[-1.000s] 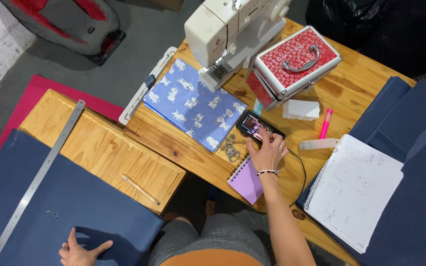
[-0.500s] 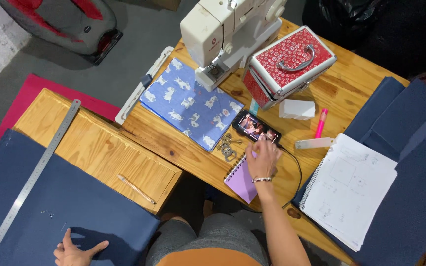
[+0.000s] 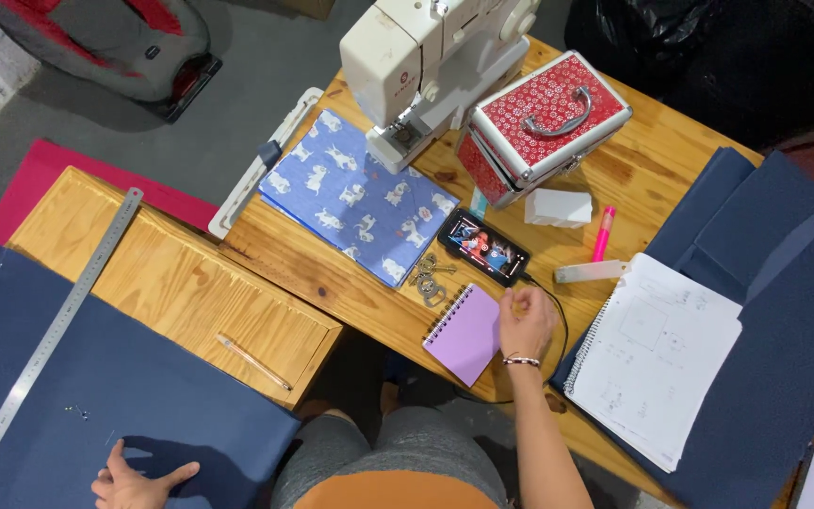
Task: The person cuts a large piece of blue fabric using scissors and a metal ruler on a wooden table. They briefly handle a phone and a small plastic container before resuming the cutting task, trimming the fabric edges along a straight line.
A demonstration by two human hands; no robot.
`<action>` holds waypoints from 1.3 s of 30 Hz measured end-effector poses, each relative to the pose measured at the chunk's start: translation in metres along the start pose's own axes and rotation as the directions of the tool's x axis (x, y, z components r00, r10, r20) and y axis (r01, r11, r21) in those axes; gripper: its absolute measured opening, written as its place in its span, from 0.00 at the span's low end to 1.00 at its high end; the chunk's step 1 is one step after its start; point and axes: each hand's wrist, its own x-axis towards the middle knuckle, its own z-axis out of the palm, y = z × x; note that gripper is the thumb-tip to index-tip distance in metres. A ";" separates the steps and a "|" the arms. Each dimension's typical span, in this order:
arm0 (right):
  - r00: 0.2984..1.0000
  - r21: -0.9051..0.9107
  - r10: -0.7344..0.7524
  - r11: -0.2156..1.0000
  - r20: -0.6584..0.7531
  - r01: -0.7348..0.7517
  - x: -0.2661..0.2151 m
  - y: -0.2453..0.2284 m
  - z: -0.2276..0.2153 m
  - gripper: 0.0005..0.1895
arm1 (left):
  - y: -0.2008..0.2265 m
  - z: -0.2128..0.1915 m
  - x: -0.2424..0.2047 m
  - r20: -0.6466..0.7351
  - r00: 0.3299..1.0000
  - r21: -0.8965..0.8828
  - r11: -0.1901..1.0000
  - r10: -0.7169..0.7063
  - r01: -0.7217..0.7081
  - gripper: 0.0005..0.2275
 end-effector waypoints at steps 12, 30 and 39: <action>0.989 -0.168 -0.034 0.984 0.145 0.058 0.024 -0.017 0.009 0.19 | 0.027 -0.036 -0.017 0.183 0.973 -0.052 0.987 -0.140 0.151 0.61; 0.720 0.322 -0.618 0.784 0.316 0.531 -0.076 -0.131 0.066 0.06 | 0.015 -0.031 -0.016 0.186 0.981 -0.129 0.989 -0.047 0.072 0.61; 0.377 0.551 -0.798 0.600 0.470 0.580 -0.137 -0.211 0.122 0.05 | -0.003 -0.009 -0.041 0.007 0.996 -0.257 0.963 0.086 -0.081 0.42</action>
